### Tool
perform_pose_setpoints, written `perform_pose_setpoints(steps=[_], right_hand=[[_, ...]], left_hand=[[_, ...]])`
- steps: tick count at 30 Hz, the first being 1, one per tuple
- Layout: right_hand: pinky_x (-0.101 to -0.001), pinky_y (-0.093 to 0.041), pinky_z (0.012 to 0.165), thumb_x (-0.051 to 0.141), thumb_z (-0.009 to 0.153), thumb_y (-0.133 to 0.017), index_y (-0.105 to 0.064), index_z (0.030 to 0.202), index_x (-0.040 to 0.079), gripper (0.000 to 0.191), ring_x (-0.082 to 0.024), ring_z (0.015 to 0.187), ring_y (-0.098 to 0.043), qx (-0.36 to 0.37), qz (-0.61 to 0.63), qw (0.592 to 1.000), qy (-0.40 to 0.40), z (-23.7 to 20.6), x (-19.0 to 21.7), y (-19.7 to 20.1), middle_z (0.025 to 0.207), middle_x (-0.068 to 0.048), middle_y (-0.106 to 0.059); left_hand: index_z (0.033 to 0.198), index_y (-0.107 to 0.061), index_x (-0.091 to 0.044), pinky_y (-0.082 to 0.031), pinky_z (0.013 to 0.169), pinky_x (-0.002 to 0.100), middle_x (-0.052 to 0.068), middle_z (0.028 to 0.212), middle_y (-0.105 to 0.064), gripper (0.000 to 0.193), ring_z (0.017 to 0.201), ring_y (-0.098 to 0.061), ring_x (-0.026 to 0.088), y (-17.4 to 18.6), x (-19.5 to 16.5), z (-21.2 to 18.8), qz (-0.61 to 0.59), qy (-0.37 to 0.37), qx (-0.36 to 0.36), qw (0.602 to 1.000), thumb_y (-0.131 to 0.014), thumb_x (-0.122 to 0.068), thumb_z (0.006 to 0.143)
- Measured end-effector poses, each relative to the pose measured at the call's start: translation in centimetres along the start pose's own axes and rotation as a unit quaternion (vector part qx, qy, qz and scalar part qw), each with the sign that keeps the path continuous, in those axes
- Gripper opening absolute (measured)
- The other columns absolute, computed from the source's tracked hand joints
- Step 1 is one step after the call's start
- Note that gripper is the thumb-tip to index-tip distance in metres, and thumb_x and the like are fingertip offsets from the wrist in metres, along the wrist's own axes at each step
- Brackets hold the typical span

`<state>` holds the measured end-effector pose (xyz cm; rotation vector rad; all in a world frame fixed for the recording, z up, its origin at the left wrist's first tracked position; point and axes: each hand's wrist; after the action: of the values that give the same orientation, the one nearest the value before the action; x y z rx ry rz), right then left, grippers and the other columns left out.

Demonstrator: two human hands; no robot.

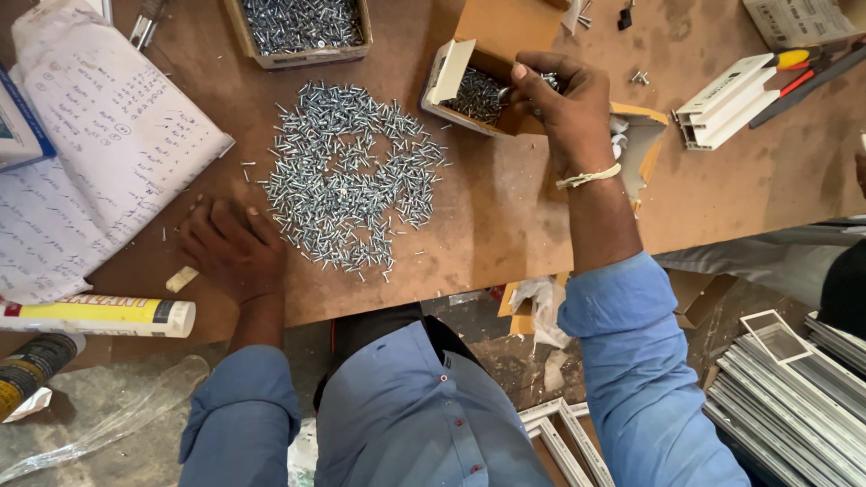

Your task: The person repeatedly picks small metal fasteners from a pile on a workbench and places them into a small cardboard box. The hands move fasteners in small handfuls from the central pile into the box throughout the clip.

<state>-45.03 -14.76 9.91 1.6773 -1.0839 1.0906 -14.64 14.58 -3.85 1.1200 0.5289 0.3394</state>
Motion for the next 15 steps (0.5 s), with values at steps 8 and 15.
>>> perform_pose_setpoints(steps=[8, 15], right_hand=[[-0.0261, -0.064, 0.089, -0.005, 0.093, -0.055, -0.062, 0.129, -0.008, 0.037, -0.018, 0.101, -0.075, 0.062, 0.053, 0.997, -0.010, 0.2, -0.4, 1.3, 0.114, -0.012, -0.073], [-0.0298, -0.061, 0.084, -0.004, 0.095, -0.065, -0.074, 0.119, -0.002, 0.026, -0.018, 0.094, -0.077, 0.025, -0.319, 0.939, 0.128, -0.2, 1.0, 2.6, 0.105, -0.013, -0.079]], left_hand=[[0.124, -0.059, -0.007, -0.042, 0.106, 0.057, 0.017, 0.135, -0.058, 0.025, 0.125, -0.054, 0.039, 0.0, -0.1, -0.1, -0.005, 0.000, -0.001, 1.000, -0.055, -0.029, 0.114], [0.122, -0.059, -0.005, -0.043, 0.106, 0.058, 0.018, 0.132, -0.059, 0.026, 0.123, -0.055, 0.039, -0.1, -0.6, 0.3, 0.004, -0.007, -0.016, 1.000, -0.051, -0.029, 0.114]])
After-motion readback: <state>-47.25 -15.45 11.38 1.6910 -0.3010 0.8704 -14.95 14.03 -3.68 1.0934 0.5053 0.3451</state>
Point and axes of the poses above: each hand's wrist, its own z-axis towards the middle knuckle, its own y-axis out of the back of the hand, x = y × z
